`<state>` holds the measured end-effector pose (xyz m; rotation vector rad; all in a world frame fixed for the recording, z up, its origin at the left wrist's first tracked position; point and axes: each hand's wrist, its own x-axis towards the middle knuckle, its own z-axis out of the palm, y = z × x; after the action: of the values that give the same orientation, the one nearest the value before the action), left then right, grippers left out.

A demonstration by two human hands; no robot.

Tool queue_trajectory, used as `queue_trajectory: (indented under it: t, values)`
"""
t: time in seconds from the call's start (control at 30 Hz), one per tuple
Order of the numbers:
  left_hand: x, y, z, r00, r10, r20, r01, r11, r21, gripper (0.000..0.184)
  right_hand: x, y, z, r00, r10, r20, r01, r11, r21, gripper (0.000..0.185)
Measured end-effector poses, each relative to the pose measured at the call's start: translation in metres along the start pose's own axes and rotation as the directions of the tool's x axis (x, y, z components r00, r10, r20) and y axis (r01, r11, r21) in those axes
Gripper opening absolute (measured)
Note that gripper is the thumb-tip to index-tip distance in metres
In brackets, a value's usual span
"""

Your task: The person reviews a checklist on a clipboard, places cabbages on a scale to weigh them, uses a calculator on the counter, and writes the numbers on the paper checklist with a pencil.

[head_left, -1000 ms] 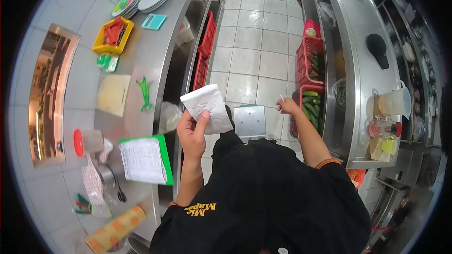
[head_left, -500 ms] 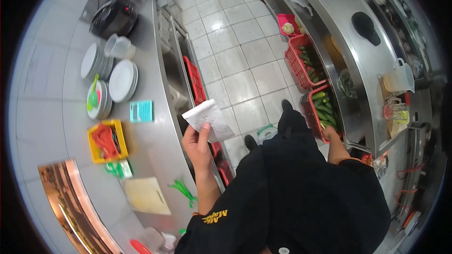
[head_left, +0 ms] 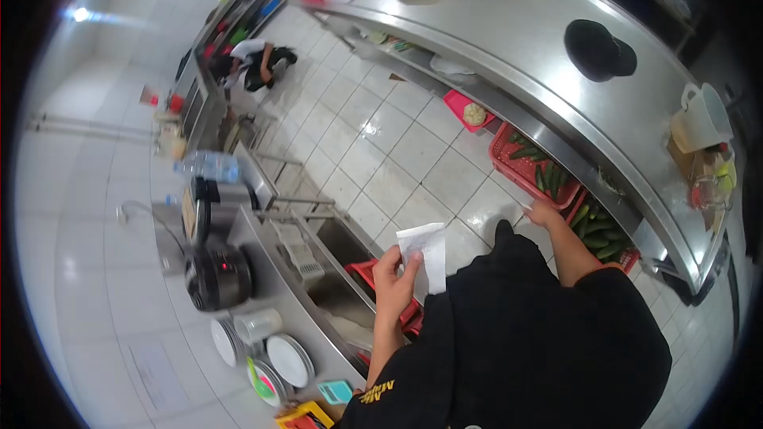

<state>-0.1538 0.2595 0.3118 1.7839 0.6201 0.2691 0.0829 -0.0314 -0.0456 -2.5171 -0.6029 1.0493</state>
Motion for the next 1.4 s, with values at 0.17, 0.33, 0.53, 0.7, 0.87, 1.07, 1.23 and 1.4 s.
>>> queue_trajectory:
  t: [0.17,0.33,0.53,0.7,0.87,1.07,1.23,1.4]
  values:
    - [0.129,0.030,0.012,0.976,0.051,0.214,-0.037,0.997,-0.071,0.014,0.041,-0.100,-0.084,0.974,-0.006,-0.225,0.096,0.914,0.393,0.035]
    - [0.277,0.011,0.021,0.787,0.078,0.612,0.025,0.987,-0.158,0.022,0.052,-0.074,-0.039,0.907,0.260,-0.332,-0.099,0.897,0.431,0.031]
    - [0.452,-0.019,0.057,0.322,0.051,0.945,-0.239,0.971,0.029,0.035,-0.029,-0.079,0.136,0.018,0.993,-0.118,-0.585,0.106,0.804,0.032]
    - [0.507,-0.038,0.083,0.196,-0.205,0.959,-0.407,0.873,0.269,0.057,-0.019,-0.192,0.281,0.339,0.912,0.233,-0.376,-0.095,0.922,0.026]
    - [0.560,-0.158,0.110,-0.035,-0.438,0.898,-0.860,0.471,0.196,0.036,0.086,-0.286,0.332,0.474,0.858,0.198,-0.432,0.031,0.901,0.029]
    - [0.609,-0.286,0.198,0.157,-0.631,0.760,-0.940,0.140,0.310,0.063,0.215,-0.340,0.268,0.453,0.891,0.030,-0.057,-0.004,0.998,0.026]
    - [0.708,-0.421,0.312,0.059,-0.240,0.969,-0.917,-0.396,-0.042,0.050,0.265,-0.314,0.236,0.665,0.712,0.223,0.194,-0.454,0.870,0.025]
    - [0.791,-0.478,0.400,0.079,-0.056,0.995,-0.970,-0.236,0.063,0.103,0.326,-0.312,0.302,0.488,0.794,0.364,0.499,-0.595,0.630,0.023]
